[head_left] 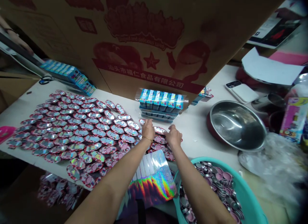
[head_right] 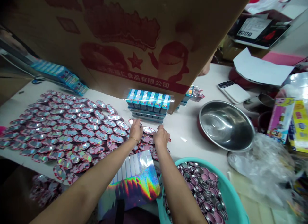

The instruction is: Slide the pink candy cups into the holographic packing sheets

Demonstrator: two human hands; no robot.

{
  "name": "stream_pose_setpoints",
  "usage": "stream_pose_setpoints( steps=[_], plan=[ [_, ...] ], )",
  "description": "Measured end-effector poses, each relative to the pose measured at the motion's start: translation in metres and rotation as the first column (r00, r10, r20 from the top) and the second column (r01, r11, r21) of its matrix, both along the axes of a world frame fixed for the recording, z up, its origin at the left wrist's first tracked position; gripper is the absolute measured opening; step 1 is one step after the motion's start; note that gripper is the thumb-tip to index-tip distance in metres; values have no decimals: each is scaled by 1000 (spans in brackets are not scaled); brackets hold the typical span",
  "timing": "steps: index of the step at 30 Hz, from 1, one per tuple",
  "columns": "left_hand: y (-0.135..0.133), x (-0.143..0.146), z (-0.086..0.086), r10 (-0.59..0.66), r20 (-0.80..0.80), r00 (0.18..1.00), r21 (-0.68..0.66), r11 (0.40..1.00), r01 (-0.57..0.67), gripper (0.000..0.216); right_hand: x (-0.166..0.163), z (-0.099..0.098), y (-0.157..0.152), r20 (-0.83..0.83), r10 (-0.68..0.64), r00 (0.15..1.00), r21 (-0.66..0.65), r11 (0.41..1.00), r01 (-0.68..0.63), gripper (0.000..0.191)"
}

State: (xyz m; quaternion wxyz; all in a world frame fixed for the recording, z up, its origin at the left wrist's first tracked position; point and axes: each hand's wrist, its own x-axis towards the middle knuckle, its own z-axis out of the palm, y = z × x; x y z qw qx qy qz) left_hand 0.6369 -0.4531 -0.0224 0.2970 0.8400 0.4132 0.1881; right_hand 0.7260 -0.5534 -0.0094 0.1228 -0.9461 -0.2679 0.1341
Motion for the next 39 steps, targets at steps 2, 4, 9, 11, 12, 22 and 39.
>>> stream_pose_setpoints(
  steps=[2,4,9,11,12,22,39],
  plan=[
    [2,-9,6,7,4,1000,-36,999,-7,30,10,4,4,-41,27,999,-55,998,-29,23],
    [1,-29,14,-42,-30,999,-86,996,40,20,16,9,5,-49,79,996,-62,995,-82,19],
    [-18,-104,29,-317,-239,918,-187,942,277,37,-9,20,-15,12,537,844,218,822,-526,13],
    [-30,-124,28,-363,-310,879,-203,928,312,36,-32,20,-31,40,738,673,250,645,-722,15],
    [-35,-129,26,-363,-337,869,-199,929,311,33,-43,19,-38,59,792,607,218,583,-782,16],
    [-49,-134,11,-242,-261,934,-127,968,216,15,-83,-1,-70,230,869,437,-57,461,-886,26],
    [-41,-138,9,-271,-260,927,-137,960,242,18,-92,-2,-72,220,870,442,17,449,-893,33]
  ],
)
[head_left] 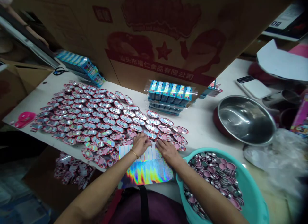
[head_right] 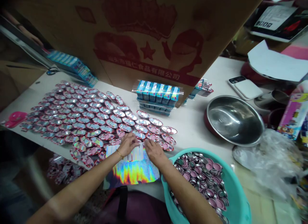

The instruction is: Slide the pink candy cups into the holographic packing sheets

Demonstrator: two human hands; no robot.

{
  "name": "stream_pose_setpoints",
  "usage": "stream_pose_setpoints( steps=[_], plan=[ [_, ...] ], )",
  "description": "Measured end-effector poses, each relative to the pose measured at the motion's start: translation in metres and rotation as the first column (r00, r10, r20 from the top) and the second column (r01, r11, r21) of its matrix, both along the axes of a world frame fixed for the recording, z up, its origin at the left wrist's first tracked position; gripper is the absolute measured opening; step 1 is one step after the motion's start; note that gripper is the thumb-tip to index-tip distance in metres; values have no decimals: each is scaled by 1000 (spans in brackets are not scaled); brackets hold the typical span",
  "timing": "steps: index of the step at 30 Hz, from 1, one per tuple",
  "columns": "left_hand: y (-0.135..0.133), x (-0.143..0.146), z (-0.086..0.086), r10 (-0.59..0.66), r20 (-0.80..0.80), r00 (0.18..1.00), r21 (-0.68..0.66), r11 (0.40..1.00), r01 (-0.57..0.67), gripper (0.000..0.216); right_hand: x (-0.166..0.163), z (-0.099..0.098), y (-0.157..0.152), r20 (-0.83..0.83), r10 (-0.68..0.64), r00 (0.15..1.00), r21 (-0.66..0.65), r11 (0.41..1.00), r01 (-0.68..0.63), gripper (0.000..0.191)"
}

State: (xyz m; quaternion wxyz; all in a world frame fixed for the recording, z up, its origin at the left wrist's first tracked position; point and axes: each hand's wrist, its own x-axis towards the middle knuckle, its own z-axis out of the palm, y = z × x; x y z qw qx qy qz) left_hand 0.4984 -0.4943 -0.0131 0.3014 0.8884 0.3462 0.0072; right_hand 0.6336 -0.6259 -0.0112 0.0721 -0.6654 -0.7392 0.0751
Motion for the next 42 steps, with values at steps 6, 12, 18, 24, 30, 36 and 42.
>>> stream_pose_setpoints(
  steps=[6,12,18,24,30,36,42],
  plan=[
    [0,-1,4,-61,-38,997,62,996,63,10,7,37,5,-619,-315,719,-31,925,379,13],
    [4,12,9,26,173,985,-158,987,2,15,30,45,14,-834,-511,-210,-534,649,541,22],
    [1,47,11,532,152,833,-812,548,-201,44,28,31,16,-785,-443,-432,-619,578,532,28],
    [2,71,4,605,195,772,-760,591,-270,29,23,7,25,-828,-423,-367,-539,419,731,26],
    [7,89,-8,434,266,861,-281,889,-362,22,26,-16,35,-753,-658,-33,-234,221,947,26],
    [3,99,-5,349,73,934,-44,937,-346,24,29,-19,38,-478,-865,150,-93,220,971,23],
    [0,103,-3,332,2,943,47,942,-332,16,27,-12,41,-300,-927,224,-96,263,960,19]
  ],
)
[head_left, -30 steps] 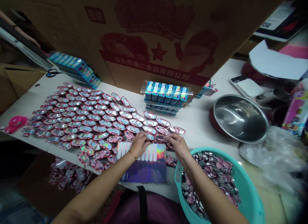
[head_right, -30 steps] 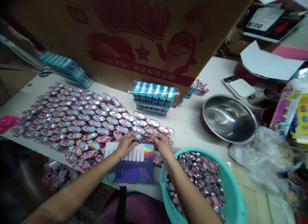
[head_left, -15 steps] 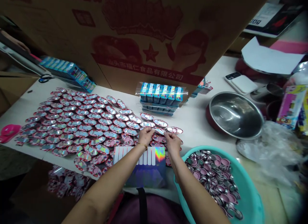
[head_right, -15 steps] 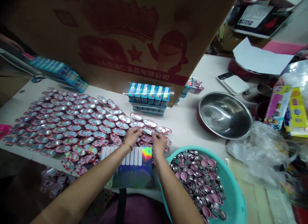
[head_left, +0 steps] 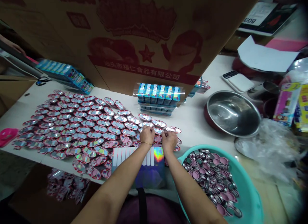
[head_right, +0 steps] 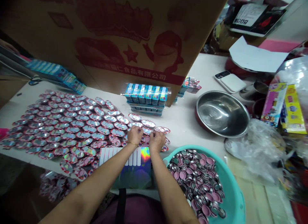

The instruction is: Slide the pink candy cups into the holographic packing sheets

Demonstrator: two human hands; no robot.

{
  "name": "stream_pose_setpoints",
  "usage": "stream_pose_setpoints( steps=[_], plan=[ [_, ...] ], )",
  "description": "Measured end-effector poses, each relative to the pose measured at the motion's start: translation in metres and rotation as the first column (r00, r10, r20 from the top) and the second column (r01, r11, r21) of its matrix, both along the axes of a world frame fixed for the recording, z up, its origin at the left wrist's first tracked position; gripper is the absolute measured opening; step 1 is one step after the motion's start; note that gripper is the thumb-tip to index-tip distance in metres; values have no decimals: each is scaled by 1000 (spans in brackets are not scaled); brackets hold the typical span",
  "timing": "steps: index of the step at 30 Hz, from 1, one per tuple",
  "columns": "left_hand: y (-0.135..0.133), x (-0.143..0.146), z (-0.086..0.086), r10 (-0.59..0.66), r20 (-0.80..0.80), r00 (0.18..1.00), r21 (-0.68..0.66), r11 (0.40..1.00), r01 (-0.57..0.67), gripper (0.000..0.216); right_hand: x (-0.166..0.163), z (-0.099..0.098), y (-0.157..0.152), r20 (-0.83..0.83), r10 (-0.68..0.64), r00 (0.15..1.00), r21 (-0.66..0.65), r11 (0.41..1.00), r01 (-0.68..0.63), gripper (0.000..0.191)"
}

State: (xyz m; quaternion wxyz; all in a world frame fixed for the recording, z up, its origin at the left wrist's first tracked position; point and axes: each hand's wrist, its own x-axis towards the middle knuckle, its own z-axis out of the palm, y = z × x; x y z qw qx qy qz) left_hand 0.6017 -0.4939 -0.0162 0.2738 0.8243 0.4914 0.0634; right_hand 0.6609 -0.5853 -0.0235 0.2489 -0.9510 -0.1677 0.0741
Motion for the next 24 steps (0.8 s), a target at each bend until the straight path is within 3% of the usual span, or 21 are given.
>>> stream_pose_setpoints(
  steps=[8,13,15,17,19,21,24],
  plan=[
    [9,1,3,29,-38,999,-54,998,-31,19,20,16,-4,-60,154,986,-201,966,-163,21],
    [17,6,3,16,-102,995,-73,997,-24,22,43,23,8,-147,299,943,-365,870,-333,23],
    [18,-1,8,-27,-58,998,-66,998,23,22,50,28,6,-172,370,913,-372,834,-408,20],
    [18,-17,16,-176,-17,984,-82,981,174,25,52,32,-4,-163,481,861,-272,817,-508,16],
    [16,-39,24,-393,-24,919,-119,914,388,31,46,35,-19,-104,644,758,-99,752,-652,15],
    [10,-58,29,-542,-76,837,-164,835,526,30,32,36,-33,-5,780,626,18,626,-779,19],
    [1,-74,31,-578,-126,806,-227,808,544,16,6,32,-46,134,879,457,-66,468,-881,25]
  ],
)
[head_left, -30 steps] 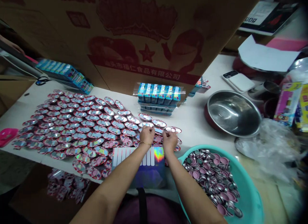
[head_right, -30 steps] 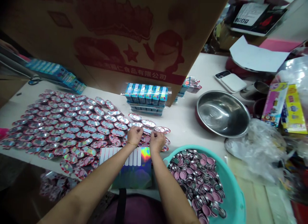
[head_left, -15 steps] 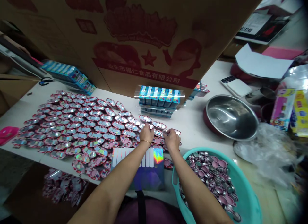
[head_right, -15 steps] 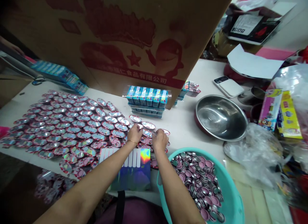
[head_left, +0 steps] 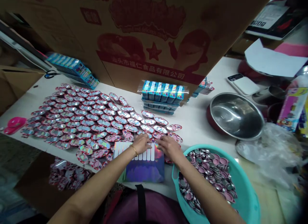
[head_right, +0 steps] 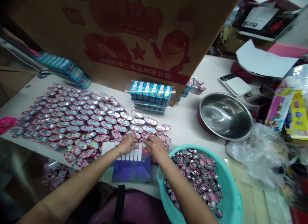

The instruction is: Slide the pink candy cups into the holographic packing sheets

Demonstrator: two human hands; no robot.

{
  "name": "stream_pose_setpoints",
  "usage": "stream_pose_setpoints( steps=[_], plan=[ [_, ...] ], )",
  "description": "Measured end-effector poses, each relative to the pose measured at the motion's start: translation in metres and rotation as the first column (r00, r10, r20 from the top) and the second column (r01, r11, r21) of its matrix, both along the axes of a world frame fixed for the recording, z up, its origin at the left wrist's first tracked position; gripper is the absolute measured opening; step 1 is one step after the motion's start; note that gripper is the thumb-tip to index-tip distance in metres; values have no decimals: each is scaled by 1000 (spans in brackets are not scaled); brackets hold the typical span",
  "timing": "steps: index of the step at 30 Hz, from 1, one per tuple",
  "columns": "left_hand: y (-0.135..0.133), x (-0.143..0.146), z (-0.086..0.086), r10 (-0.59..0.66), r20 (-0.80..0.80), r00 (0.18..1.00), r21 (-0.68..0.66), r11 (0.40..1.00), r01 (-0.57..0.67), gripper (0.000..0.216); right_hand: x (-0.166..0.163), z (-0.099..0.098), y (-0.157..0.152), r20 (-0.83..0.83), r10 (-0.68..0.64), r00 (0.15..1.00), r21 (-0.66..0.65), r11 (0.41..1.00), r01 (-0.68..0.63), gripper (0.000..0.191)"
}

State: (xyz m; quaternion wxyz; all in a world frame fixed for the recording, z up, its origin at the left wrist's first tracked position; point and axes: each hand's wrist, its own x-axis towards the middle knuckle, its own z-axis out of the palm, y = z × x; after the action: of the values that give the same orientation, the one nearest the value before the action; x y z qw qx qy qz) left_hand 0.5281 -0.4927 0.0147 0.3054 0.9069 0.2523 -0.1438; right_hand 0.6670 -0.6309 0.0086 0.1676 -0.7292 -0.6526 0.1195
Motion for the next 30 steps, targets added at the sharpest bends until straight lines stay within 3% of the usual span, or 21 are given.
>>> stream_pose_setpoints(
  steps=[4,9,12,15,18,21,23,25,27,30],
  plan=[
    [-4,0,-2,49,30,998,-61,997,-47,10,-25,-15,-5,243,51,969,13,998,-55,35],
    [0,-1,0,34,27,999,-38,999,-32,14,-40,-24,-13,287,-13,958,192,980,-45,32],
    [-1,-5,-1,9,18,1000,61,998,-10,16,-42,-9,-14,160,-15,987,243,970,-25,22],
    [-5,-10,-5,-71,47,996,190,980,61,16,-33,16,-13,-169,-149,974,172,969,178,16],
    [-7,-13,-7,-94,79,992,199,977,77,13,-16,32,-11,-535,-361,764,-2,905,426,18],
    [-6,-7,-7,101,205,974,0,995,-103,20,-1,32,-7,-736,-468,490,-185,835,519,23],
    [-5,1,-7,316,252,915,-277,929,-245,28,2,29,-4,-797,-477,371,-252,821,513,26],
    [-5,10,-8,511,190,839,-531,772,-350,40,0,26,-2,-823,-480,305,-285,812,510,28],
    [-5,18,-8,625,92,775,-659,622,-423,48,-3,25,-1,-835,-485,259,-307,802,512,29],
    [-6,25,-9,669,4,744,-730,510,-455,45,-4,25,-1,-853,-482,202,-331,797,505,30]
  ],
)
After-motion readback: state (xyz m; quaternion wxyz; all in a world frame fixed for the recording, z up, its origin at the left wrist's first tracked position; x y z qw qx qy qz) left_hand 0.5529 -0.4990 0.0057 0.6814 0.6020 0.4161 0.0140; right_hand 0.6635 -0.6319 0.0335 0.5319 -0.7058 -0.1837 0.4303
